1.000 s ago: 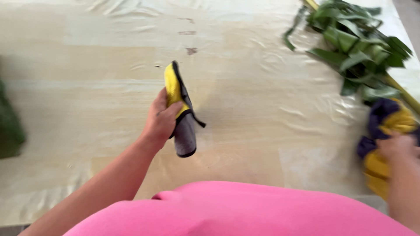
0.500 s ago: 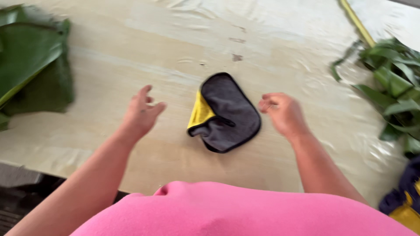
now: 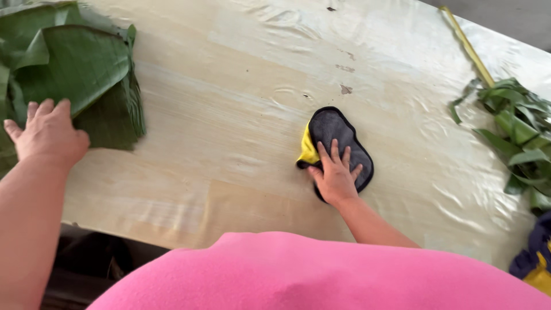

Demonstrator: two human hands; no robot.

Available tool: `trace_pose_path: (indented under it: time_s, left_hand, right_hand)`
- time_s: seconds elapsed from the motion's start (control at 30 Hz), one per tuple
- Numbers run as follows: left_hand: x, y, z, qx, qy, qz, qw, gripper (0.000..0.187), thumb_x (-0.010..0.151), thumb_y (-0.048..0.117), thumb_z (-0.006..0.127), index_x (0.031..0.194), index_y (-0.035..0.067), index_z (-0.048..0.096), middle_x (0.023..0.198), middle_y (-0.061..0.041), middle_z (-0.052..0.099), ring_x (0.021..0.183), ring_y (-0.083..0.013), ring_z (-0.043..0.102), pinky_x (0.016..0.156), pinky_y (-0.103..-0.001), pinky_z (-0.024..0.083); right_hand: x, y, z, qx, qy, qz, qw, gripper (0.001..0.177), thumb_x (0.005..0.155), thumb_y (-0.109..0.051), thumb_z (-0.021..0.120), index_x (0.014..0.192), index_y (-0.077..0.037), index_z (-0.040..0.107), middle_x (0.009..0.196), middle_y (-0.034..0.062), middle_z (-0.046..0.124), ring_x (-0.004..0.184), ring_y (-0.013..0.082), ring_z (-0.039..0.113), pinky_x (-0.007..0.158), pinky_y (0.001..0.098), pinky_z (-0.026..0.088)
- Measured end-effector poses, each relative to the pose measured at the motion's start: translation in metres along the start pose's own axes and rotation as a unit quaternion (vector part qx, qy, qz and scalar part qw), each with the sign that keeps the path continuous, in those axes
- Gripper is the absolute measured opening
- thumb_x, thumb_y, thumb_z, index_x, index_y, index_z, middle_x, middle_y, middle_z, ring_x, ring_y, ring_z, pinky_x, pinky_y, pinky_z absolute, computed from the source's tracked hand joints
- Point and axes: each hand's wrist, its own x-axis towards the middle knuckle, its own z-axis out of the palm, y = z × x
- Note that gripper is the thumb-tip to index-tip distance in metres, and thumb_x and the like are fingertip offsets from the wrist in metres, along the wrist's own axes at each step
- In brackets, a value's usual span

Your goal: The person wipes a table surface and then repeatedly wipes individual banana leaves with a cloth. They handle the leaves one at a time, wiping each side and stacking them on the table.

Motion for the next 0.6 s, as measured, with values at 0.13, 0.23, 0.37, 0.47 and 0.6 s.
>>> trace_pose_path:
  time_s: [0.13, 0.23, 0.37, 0.47, 0.6]
  left_hand:
    - [0.005, -0.010, 0.002, -0.038, 0.040, 0.054, 0.997, 0.032, 0.104, 0.019, 0.057, 0.132, 0.012, 0.072, 0.126, -0.016, 0.070, 0.121, -0.0360, 0.061, 0.106, -0.057, 0.044]
    - [0.016, 0.021, -0.019, -0.085, 0.112, 0.112, 0.984, 0.026, 0.108, 0.018, 0.054, 0.120, 0.012, 0.076, 0.109, -0.016, 0.075, 0.099, -0.0377, 0.069, 0.085, -0.051, 0.055]
    - [0.015, 0.123, -0.040, -0.142, 0.040, 0.179, 0.973, 0.027, 0.111, 0.016, 0.050, 0.100, 0.011, 0.075, 0.095, -0.014, 0.075, 0.083, -0.0315, 0.072, 0.071, -0.046, 0.058]
    - [-0.023, 0.211, -0.034, -0.139, -0.009, 0.312, 0.940, 0.030, 0.092, -0.001, 0.054, 0.112, 0.011, 0.073, 0.094, -0.015, 0.074, 0.073, -0.0300, 0.072, 0.059, -0.045, 0.060]
    - [-0.098, 0.268, -0.021, -0.048, -0.136, 0.416, 0.898, 0.028, 0.092, 0.009, 0.056, 0.118, 0.011, 0.067, 0.129, -0.014, 0.064, 0.124, -0.0312, 0.058, 0.105, -0.049, 0.045]
  right_hand:
    - [0.019, 0.037, 0.028, 0.024, 0.148, -0.098, 0.984, 0.058, 0.087, -0.013, 0.063, 0.145, -0.015, 0.055, 0.160, 0.0180, 0.046, 0.146, 0.0439, 0.038, 0.110, 0.0688, 0.028]
    - [0.038, 0.061, 0.018, 0.179, 0.136, 0.059, 0.973, 0.029, 0.101, -0.018, 0.066, 0.127, -0.005, 0.066, 0.122, 0.0189, 0.072, 0.115, 0.0370, 0.068, 0.100, 0.0478, 0.054]
    - [0.040, 0.071, -0.030, 0.662, 0.157, 0.073, 0.729, 0.026, 0.103, -0.013, 0.060, 0.124, 0.002, 0.064, 0.108, 0.0064, 0.070, 0.095, 0.0179, 0.067, 0.087, 0.0346, 0.054]
    - [0.022, 0.061, -0.087, 0.701, 0.177, 0.007, 0.691, 0.025, 0.105, -0.011, 0.060, 0.126, 0.002, 0.063, 0.115, 0.0073, 0.071, 0.101, 0.0193, 0.069, 0.093, 0.0353, 0.056]
    - [0.004, 0.028, -0.174, 0.679, 0.176, -0.083, 0.708, 0.024, 0.106, -0.005, 0.060, 0.129, 0.003, 0.063, 0.120, 0.0072, 0.070, 0.108, 0.0185, 0.068, 0.100, 0.0338, 0.055]
